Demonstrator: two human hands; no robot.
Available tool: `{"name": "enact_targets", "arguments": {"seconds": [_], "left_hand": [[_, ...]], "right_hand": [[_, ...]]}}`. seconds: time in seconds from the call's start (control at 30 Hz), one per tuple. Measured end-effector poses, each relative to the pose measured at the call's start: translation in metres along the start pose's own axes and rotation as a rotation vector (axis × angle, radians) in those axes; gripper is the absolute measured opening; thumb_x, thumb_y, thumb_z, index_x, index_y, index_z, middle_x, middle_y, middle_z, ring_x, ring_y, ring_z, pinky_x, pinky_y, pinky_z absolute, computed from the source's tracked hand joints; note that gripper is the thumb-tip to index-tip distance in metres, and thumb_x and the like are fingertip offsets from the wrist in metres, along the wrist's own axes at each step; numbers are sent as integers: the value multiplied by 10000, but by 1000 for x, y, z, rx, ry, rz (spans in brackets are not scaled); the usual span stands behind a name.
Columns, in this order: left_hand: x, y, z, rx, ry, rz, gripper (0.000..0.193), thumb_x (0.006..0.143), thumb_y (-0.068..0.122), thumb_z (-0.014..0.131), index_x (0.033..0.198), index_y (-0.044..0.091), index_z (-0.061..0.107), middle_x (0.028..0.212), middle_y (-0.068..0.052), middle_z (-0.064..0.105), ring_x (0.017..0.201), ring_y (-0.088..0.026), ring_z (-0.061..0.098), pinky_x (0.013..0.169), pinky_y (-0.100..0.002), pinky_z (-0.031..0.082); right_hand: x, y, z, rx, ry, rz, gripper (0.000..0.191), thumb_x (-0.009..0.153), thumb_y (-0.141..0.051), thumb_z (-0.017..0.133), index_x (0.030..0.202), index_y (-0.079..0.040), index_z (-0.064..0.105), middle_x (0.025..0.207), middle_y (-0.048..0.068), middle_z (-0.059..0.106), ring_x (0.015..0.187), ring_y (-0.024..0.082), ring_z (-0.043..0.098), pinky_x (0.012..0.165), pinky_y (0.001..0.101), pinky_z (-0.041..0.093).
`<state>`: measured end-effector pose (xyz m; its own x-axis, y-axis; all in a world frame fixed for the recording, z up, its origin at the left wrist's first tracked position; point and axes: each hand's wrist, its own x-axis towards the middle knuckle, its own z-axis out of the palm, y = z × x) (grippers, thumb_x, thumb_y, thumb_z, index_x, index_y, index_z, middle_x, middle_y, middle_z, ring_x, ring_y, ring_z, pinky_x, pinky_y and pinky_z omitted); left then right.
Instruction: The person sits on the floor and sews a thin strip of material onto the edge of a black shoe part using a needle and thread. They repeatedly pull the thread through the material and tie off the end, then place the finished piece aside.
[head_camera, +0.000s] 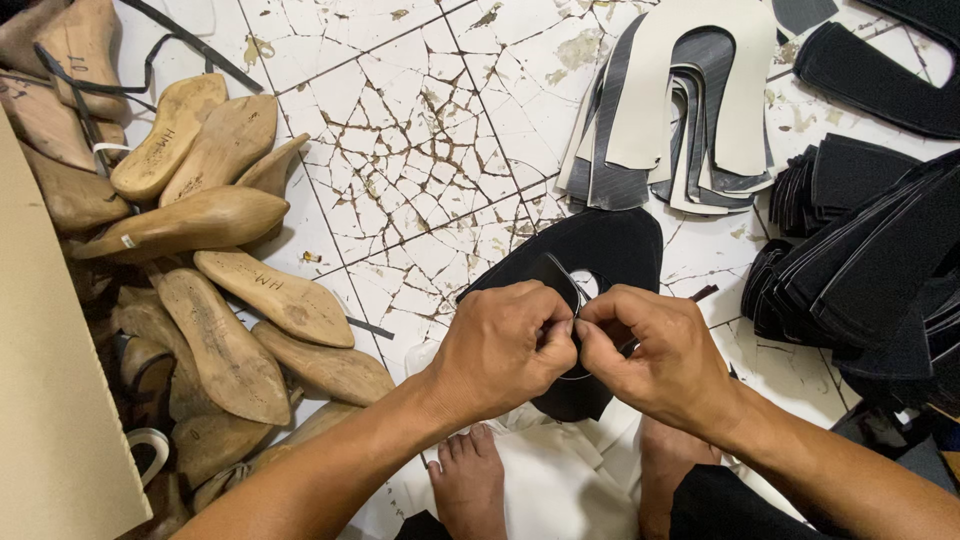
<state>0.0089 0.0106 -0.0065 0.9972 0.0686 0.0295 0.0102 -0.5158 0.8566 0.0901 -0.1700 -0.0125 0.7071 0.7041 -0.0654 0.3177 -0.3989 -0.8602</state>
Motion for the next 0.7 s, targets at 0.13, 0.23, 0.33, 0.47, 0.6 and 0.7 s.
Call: {"name": "enact_targets", "arguments": {"seconds": [0.13, 0.23, 0.33, 0.47, 0.6, 0.7], "left_hand": [[0, 0, 1, 17, 12, 20, 111, 851, 134, 681, 808, 34, 661, 730, -115, 664, 587, -266, 659, 533, -376, 521], [-2, 1, 3, 35, 31, 31, 113, 852, 134, 680, 806, 32, 659, 743, -119, 668, 599, -280, 661, 539, -385, 522], [-2, 1, 4, 43, 29, 24, 116, 844, 132, 682, 788, 35, 655, 742, -118, 666, 603, -289, 658, 542, -390, 521], [-2, 0, 2, 27, 26, 36, 111, 831, 131, 691, 788, 35, 654, 738, -115, 656, 611, -280, 656, 554, -380, 524], [-1, 0, -1, -2, -9, 4, 94, 817, 113, 691, 793, 25, 665, 714, -104, 651, 575, -247, 643, 538, -363, 509], [0, -2, -4, -22, -34, 14, 87, 813, 107, 694, 800, 23, 673, 723, -97, 656, 577, -227, 642, 542, -345, 508]], "right_hand": [[0, 0, 1, -39, 23, -75, 62, 826, -66, 701, 858, -14, 711, 674, 50, 704, 488, 111, 655, 388, 268, 481], [0, 1, 4, -79, 47, -160, 60, 827, -58, 701, 863, -10, 697, 705, 63, 702, 512, 118, 665, 406, 265, 490], [0, 4, 4, -83, 46, -188, 56, 826, -50, 699, 860, -8, 684, 720, 69, 702, 521, 132, 663, 427, 275, 488], [0, 9, 1, -10, -4, -154, 62, 829, -60, 690, 873, -16, 688, 718, 53, 706, 523, 113, 664, 434, 266, 495], [1, 13, -1, 15, -73, -26, 69, 803, -86, 696, 845, -38, 721, 650, 37, 708, 461, 100, 615, 399, 272, 455], [1, 16, -2, 72, -97, -12, 77, 817, -86, 685, 857, -41, 731, 655, 27, 719, 489, 83, 610, 417, 262, 459]]}}
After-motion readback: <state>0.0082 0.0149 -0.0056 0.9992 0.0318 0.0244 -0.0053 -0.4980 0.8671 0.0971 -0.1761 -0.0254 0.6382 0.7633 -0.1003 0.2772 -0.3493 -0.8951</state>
